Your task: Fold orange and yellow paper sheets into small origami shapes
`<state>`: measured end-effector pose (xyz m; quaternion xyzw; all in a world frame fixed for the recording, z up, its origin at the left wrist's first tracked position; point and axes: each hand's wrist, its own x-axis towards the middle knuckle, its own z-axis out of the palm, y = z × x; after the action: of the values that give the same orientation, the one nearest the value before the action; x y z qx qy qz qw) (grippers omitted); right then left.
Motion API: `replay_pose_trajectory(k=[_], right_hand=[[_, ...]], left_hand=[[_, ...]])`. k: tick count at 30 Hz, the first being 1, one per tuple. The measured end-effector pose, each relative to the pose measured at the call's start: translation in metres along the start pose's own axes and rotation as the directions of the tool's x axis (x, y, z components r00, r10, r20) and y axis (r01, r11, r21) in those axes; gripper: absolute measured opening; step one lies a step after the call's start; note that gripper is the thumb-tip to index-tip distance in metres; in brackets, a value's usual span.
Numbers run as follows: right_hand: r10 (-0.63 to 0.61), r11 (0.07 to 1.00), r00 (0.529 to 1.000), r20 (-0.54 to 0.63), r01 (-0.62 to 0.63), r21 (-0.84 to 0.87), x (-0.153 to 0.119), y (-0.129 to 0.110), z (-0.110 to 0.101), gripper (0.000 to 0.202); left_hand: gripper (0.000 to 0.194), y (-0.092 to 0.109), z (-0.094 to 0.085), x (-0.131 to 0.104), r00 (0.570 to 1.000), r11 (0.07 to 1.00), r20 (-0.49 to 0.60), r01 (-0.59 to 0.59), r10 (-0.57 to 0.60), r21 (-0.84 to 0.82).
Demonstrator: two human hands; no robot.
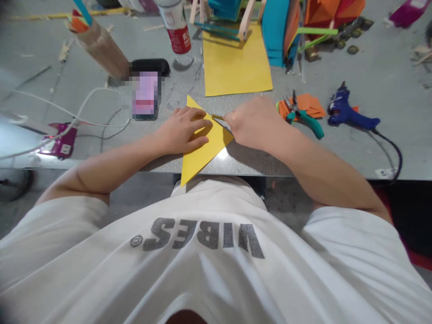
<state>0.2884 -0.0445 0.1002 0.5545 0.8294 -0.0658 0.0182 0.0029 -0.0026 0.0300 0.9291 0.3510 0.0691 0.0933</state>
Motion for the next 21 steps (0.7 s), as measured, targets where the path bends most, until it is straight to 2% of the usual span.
replay_pose_trajectory(k=[2, 4, 11, 16, 19, 21], right_hand=[[-0.010, 0.992, 0.997, 0.078, 0.020, -0.126, -0.002, -0.005, -0.006, 0.052], [-0.004, 0.986, 0.995, 0.104, 0.021, -0.167, -0.003, -0.009, -0.010, 0.051], [-0.031, 0.992, 0.998, 0.060, 0.038, -0.122, -0.002, 0.000, -0.005, 0.055], [0.014, 0.998, 1.000, -0.020, -0.015, -0.060, 0.002, 0.005, 0.001, 0.067], [0.057, 0.997, 0.997, -0.058, -0.060, -0.045, 0.006, 0.004, 0.002, 0.065], [0.099, 0.991, 0.995, -0.031, -0.101, -0.092, 0.010, 0.004, 0.002, 0.059]], left_hand=[[0.051, -0.001, 0.001, 0.000, 1.000, 1.000, -0.012, -0.006, 0.006, -0.003], [0.049, -0.002, 0.001, -0.001, 1.000, 1.000, -0.015, -0.007, 0.007, -0.004], [0.050, -0.001, -0.004, -0.002, 1.000, 1.000, 0.019, 0.004, -0.005, 0.013], [0.051, -0.001, -0.004, -0.001, 1.000, 1.000, 0.018, 0.007, -0.008, 0.003], [0.052, -0.002, -0.004, -0.001, 1.000, 1.000, 0.022, 0.005, -0.005, -0.007], [0.051, -0.004, -0.004, -0.001, 1.000, 1.000, 0.015, 0.008, -0.008, -0.017]])
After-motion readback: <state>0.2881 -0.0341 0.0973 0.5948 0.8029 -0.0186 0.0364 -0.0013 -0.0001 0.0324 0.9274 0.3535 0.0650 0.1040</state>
